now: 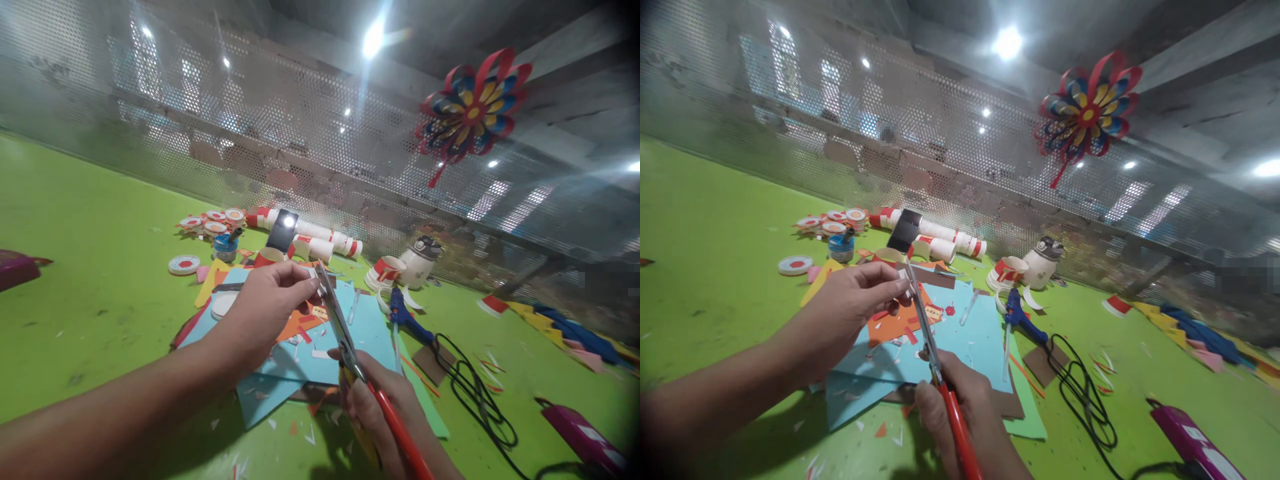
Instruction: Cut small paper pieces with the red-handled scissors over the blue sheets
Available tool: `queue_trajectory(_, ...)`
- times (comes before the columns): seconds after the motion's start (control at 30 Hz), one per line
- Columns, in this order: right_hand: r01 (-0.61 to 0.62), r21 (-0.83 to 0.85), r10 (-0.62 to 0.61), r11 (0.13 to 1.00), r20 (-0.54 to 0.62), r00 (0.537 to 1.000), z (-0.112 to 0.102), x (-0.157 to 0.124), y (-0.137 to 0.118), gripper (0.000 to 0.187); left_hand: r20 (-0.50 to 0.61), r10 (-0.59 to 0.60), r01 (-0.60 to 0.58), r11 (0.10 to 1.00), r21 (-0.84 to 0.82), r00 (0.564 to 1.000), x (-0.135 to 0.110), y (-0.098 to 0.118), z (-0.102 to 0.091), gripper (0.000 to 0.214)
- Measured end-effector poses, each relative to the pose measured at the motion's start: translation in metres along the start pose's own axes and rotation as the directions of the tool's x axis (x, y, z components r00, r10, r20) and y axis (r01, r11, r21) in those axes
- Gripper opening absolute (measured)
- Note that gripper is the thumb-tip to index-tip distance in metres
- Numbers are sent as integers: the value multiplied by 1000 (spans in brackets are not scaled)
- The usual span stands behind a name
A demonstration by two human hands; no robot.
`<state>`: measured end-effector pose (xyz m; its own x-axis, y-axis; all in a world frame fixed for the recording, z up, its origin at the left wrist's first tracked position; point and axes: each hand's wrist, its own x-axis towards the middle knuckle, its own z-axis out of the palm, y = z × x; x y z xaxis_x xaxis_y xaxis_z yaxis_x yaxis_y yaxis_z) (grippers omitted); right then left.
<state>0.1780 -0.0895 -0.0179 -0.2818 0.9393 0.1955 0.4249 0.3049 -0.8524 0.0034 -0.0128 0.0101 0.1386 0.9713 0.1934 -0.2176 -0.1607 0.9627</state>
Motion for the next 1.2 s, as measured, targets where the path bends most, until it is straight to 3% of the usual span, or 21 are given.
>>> queue_trajectory(0.23,41,-29,-42,999,-40,998,2,1,0,49,-11,10,-10,1000,-17,1000,-1,1,1,15)
queue_trajectory(0.9,-72,-52,70,996,-46,997,3,0,1,60,-16,-14,12,994,-111,1000,0,1,3,12)
queue_trajectory(1.2,-9,-69,6,998,-43,999,3,1,4,54,-5,-4,3,991,-137,1000,0,0,3,13)
